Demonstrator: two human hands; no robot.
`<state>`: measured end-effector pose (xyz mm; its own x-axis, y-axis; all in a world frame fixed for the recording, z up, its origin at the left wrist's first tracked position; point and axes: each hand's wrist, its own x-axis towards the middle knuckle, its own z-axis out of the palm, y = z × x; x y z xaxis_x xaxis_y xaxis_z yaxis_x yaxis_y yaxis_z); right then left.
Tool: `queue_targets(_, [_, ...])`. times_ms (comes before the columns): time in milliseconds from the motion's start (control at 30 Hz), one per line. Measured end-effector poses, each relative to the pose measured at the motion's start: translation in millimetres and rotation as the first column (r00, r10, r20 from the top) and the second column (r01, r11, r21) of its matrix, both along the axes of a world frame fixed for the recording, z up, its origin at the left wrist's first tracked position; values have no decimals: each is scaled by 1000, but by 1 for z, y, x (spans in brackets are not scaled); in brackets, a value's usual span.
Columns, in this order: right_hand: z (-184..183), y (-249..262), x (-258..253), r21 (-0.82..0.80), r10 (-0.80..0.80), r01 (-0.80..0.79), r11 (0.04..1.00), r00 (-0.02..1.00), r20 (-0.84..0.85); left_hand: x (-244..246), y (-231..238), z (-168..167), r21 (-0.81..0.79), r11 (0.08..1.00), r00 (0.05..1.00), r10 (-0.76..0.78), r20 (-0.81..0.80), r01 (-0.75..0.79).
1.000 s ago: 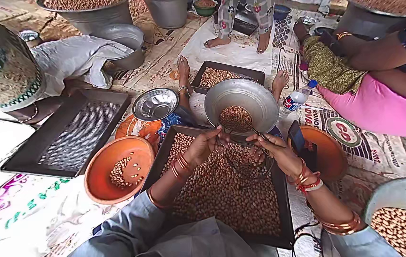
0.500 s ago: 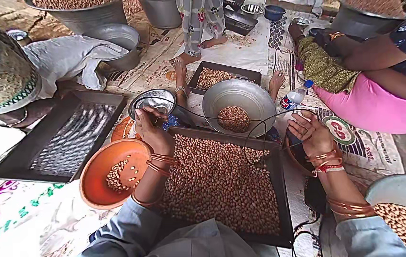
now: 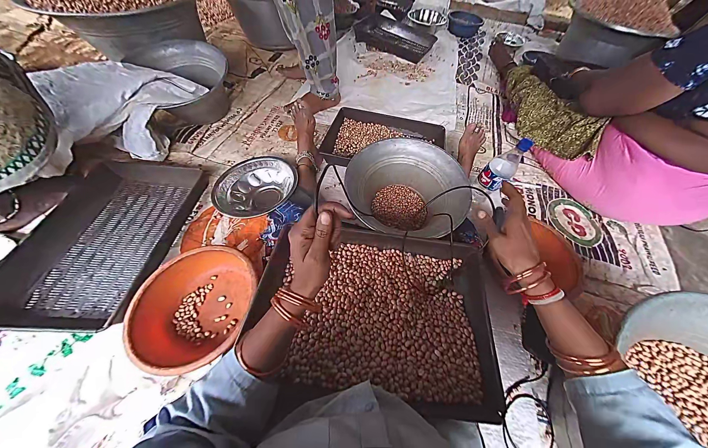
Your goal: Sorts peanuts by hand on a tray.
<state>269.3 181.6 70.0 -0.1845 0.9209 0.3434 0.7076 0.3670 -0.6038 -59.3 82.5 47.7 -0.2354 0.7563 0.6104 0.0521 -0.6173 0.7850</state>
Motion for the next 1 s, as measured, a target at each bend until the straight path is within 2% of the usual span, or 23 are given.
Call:
queue_targets(67, [6, -10, -12, 152, 25, -37, 988, 996, 82, 7, -4, -3, -61, 989, 988, -136, -70, 132])
queue_targets(133, [12, -22, -24, 238, 210, -227, 944, 973, 96, 16, -10, -7, -80, 955, 937, -295, -186, 284])
queue_targets(200, [12, -37, -38, 233, 427, -442, 867, 897, 113, 25, -14, -5, -68, 883, 827, -459, -324, 464])
queue_targets(267, [3, -52, -52, 202, 573, -595, 778, 804, 161, 35, -17, -2, -31, 814, 737, -541, -406, 580])
queue_targets(300, [-3, -58, -56, 161, 627, -648, 744, 761, 165, 38, -18, -1, -8, 793, 723, -560, -406, 610])
queue_targets(400, [-11, -67, -61, -32, 709, -712, 702, 693, 133, 31, -21, -1, 66, 809, 802, -564, -195, 584])
queue_targets(467, [-8, -62, -58, -88, 677, -671, 736, 732, 81, 18, -20, 2, 119, 885, 880, -463, 106, 451])
queue_targets(500, [-5, -58, -54, -84, 641, -636, 767, 766, 47, 12, -17, 5, 140, 927, 879, -375, 293, 349])
queue_targets(567, [-2, -49, -45, -10, 561, -562, 827, 826, -53, -5, -7, 15, 186, 959, 784, -282, 553, 214])
queue_targets(633, [2, -41, -37, 72, 492, -487, 870, 851, -183, -26, 1, 20, 160, 974, 704, -229, 673, 163])
queue_targets(667, [4, -39, -34, 97, 452, -443, 891, 852, -264, -34, 4, 19, 77, 987, 713, -155, 684, 140])
queue_targets(700, [6, -38, -32, 112, 415, -402, 909, 841, -347, -39, 7, 17, -83, 992, 775, -18, 631, 90])
queue_targets(733, [8, -37, -30, 117, 378, -363, 925, 832, -407, -42, 9, 15, -272, 962, 872, 123, 474, 12])
queue_targets(767, [9, -36, -28, 118, 346, -329, 937, 828, -440, -43, 11, 11, -411, 908, 949, 198, 243, -84])
queue_targets(800, [9, -36, -27, 113, 322, -305, 946, 832, -452, -44, 12, 7, -476, 860, 981, 192, -29, -182])
queue_targets(833, [9, -36, -27, 107, 312, -297, 949, 833, -457, -43, 12, 5, -489, 826, 943, 142, -301, -281])
queue_targets(867, [9, -37, -28, 103, 317, -305, 947, 831, -458, -38, 13, 3, -449, 808, 854, 122, -506, -381])
queue_targets(900, [8, -39, -29, 105, 329, -317, 943, 827, -456, -31, 13, 2, -359, 819, 769, 147, -622, -447])
queue_targets(933, [8, -41, -31, 108, 348, -337, 935, 819, -457, -21, 12, 1, -259, 844, 716, 193, -671, -470])
queue_targets(1000, [8, -45, -35, 118, 409, -402, 908, 784, -467, -4, 7, 1, -140, 924, 733, 183, -655, -356])
